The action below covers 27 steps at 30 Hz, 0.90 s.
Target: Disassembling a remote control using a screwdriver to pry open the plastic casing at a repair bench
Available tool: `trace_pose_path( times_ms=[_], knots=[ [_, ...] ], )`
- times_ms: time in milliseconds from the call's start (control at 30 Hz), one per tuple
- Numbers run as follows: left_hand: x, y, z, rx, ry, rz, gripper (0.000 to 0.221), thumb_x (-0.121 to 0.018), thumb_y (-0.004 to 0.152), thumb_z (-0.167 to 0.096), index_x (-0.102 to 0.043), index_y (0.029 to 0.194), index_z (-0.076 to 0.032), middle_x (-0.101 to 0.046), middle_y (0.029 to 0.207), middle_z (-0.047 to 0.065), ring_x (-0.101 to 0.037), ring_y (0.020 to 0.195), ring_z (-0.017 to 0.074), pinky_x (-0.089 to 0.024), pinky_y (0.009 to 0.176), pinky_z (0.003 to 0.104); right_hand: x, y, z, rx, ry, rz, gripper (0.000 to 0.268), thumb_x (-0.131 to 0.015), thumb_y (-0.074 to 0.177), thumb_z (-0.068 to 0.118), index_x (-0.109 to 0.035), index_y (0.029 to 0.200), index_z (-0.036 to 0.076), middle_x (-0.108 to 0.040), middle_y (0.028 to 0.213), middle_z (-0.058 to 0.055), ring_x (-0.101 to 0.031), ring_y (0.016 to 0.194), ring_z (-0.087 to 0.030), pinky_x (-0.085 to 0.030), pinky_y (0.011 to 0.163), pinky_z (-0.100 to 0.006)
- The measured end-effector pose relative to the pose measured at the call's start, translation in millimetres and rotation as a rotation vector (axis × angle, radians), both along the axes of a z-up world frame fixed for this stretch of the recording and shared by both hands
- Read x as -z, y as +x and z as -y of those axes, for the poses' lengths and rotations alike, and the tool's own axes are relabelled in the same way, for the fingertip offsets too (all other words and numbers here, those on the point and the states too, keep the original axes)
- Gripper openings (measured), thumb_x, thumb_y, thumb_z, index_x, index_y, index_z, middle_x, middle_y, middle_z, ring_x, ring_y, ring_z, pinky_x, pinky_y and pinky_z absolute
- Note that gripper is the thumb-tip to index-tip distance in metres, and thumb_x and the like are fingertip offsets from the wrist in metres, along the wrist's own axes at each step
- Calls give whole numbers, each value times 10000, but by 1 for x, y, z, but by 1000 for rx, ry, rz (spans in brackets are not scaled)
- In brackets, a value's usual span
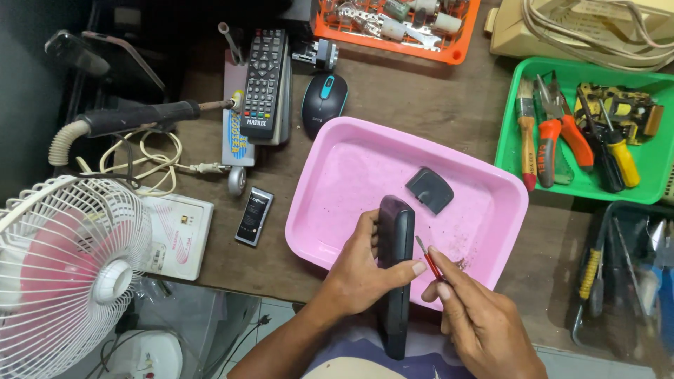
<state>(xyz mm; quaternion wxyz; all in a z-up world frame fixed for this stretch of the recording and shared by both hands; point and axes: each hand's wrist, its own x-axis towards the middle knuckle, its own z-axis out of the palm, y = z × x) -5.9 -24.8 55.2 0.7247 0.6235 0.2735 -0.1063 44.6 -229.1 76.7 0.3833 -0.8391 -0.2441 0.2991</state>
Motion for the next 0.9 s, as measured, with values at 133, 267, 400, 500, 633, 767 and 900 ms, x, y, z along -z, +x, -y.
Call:
trace_pose_path(
  times_ms=[133, 267, 400, 500, 633, 767, 900],
  knots=[
    [-6, 8, -6, -36, 102, 37, 698, -802, 726, -367, -464, 1282, -115, -647, 1051, 28, -628, 948, 131, -542, 869, 275, -14, 4, -9, 44, 24, 23, 502, -507, 982, 222, -547, 1480, 177, -750, 901, 63, -608, 410, -104, -586, 461, -214],
    [-34, 30, -24, -82, 347, 231, 704, -799, 738, -337, -495, 1320, -84, -618, 1097, 24, -600, 981, 155, -509, 897, 299, -28, 11, -21, 167, 72, 180, 473, -496, 1007, 180, -555, 1470, 102, -787, 913, 10, -590, 420, -92, -566, 563, -202],
    [-26, 55, -28, -109, 602, 371, 758, -820, 709, -373, -495, 1323, -69, -509, 1162, 83, -535, 1128, 237, -467, 1001, 347, -33, 22, -38, 196, 119, 287, 446, -483, 1026, 138, -558, 1459, 61, -772, 969, -10, -604, 457, -91, -575, 574, -215],
    [-14, 65, -23, -125, 591, 305, 719, -799, 714, -380, -507, 1307, -96, -519, 1137, 67, -535, 1113, 232, -473, 969, 356, -24, 31, -45, 178, 154, 336, 438, -499, 1030, 136, -550, 1462, 86, -768, 1009, -23, -609, 477, -104, -580, 592, -224],
    [8, 67, -19, -181, 546, 235, 745, -816, 701, -377, -492, 1293, -61, -578, 1146, 68, -578, 1069, 217, -503, 898, 353, -11, 39, -50, 111, 148, 306, 464, -492, 1039, 176, -517, 1496, 102, -734, 963, -19, -576, 472, -118, -555, 589, -245],
    [16, 64, -19, -207, 495, 195, 772, -832, 688, -353, -482, 1312, -62, -609, 1158, 68, -604, 1059, 201, -514, 896, 336, 1, 42, -52, 69, 140, 311, 472, -517, 1038, 152, -516, 1507, 98, -691, 907, -13, -505, 558, -121, -495, 629, -266],
    [17, 64, -19, -206, 495, 199, 738, -824, 688, -323, -478, 1288, -67, -620, 1123, 63, -612, 1015, 206, -510, 876, 339, 13, 44, -52, 28, 141, 350, 484, -517, 1043, 149, -491, 1525, 112, -680, 906, -3, -530, 590, -136, -505, 663, -280]
  ],
)
